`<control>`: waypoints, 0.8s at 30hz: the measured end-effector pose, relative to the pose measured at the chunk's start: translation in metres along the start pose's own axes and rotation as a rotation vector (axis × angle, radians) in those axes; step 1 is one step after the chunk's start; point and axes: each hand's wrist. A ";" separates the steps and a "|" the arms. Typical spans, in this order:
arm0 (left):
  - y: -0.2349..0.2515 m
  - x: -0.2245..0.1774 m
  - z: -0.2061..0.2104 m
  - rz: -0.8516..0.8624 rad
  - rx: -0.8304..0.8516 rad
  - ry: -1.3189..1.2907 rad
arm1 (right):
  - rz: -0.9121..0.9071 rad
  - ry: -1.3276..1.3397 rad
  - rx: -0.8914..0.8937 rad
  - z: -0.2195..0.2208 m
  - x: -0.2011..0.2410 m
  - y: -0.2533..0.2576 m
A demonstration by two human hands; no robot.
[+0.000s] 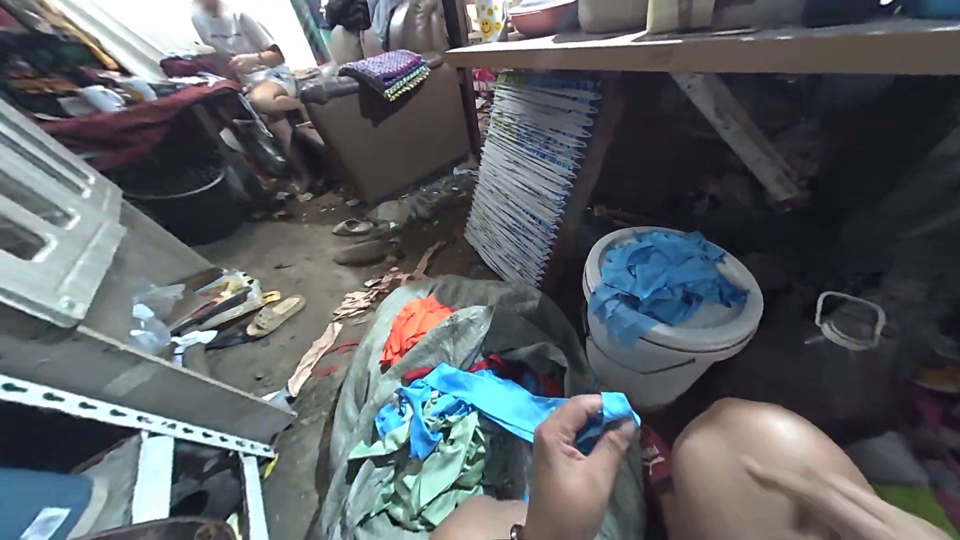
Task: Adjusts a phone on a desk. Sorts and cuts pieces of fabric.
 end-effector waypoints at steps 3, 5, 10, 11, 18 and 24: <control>0.002 -0.007 0.004 0.078 -0.034 0.053 | -0.217 0.313 -0.162 0.042 -0.024 0.082; 0.011 -0.009 -0.003 0.183 -0.097 0.113 | -0.248 0.432 -0.260 0.065 -0.024 0.129; 0.038 -0.022 -0.065 0.212 -0.075 0.103 | -0.063 0.631 -0.147 0.030 0.012 0.211; 0.043 -0.020 -0.077 0.159 -0.034 0.071 | -0.052 0.656 -0.131 0.022 0.021 0.221; 0.058 0.013 -0.085 -0.052 0.088 -0.159 | -0.154 0.682 -0.159 -0.007 0.059 0.265; 0.067 0.028 -0.074 0.022 0.055 -0.163 | -0.202 0.656 -0.179 -0.033 0.067 0.276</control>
Point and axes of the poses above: each hand's wrist, its own y-axis towards the middle knuckle, its own z-axis out of the palm, x = y × z, and after that the axes turned 14 degrees about -z, right-handed
